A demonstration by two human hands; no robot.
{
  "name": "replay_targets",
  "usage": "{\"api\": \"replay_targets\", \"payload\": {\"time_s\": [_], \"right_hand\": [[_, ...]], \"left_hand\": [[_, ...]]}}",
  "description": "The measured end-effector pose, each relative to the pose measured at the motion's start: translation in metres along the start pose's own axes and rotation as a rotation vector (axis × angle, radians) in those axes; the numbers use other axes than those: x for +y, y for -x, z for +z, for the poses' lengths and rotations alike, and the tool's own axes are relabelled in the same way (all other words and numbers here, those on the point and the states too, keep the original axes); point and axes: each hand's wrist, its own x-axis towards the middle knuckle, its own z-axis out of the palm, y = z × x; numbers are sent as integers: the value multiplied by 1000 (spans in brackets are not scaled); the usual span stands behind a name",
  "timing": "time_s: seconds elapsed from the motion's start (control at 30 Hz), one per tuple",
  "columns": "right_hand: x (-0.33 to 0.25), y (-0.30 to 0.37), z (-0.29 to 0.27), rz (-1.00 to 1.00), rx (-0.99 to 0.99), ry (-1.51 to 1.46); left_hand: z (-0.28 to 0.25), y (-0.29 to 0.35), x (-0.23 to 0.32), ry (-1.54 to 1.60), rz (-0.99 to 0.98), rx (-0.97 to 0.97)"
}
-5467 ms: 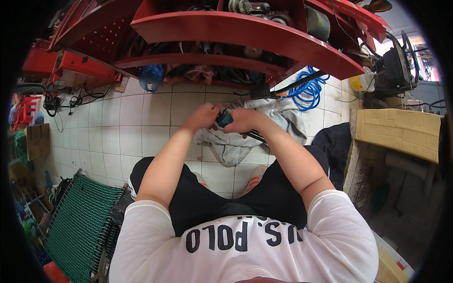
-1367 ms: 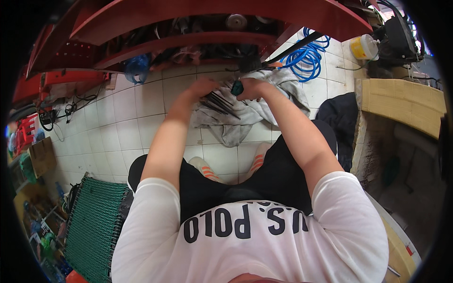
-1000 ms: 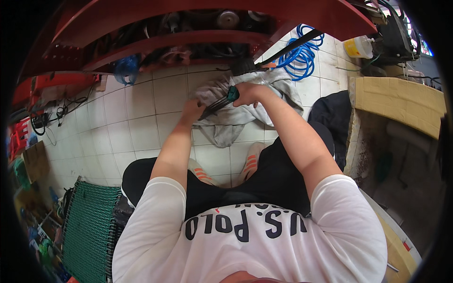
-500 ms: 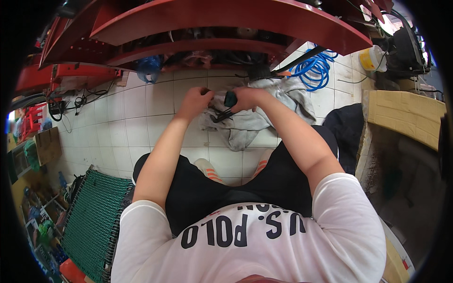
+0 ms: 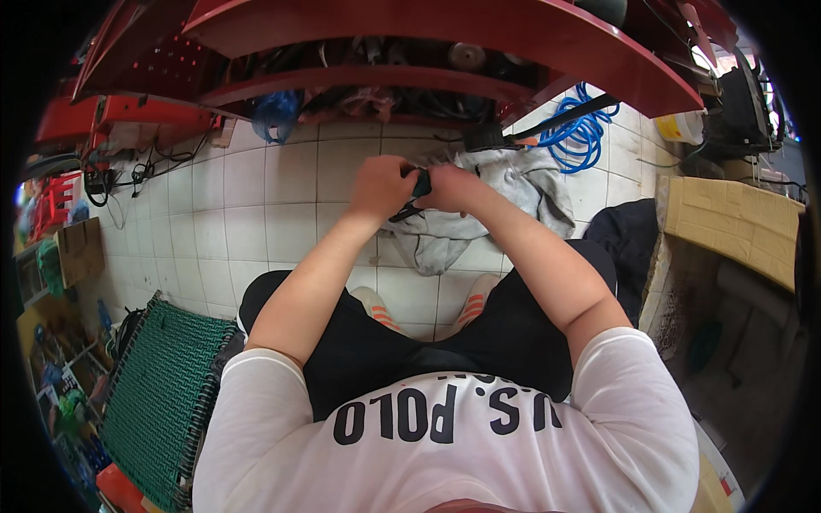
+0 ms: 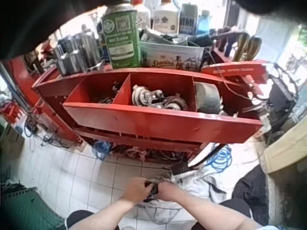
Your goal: The person works on mechanical parts by hand and with a wrench at a repair station, picking up and arranging components on a tray and in a drawer.
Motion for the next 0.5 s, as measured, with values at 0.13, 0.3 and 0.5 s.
{"api": "replay_targets", "payload": {"time_s": [0.13, 0.3, 0.5], "right_hand": [[-1, -2, 3, 5, 38, 22], [-11, 6, -3, 126, -32, -52], [2, -2, 4, 21, 70, 61]], "left_hand": [[6, -3, -10, 49, 16, 49], [7, 1, 3, -26, -1, 48], [10, -11, -28, -94, -17, 183]]}}
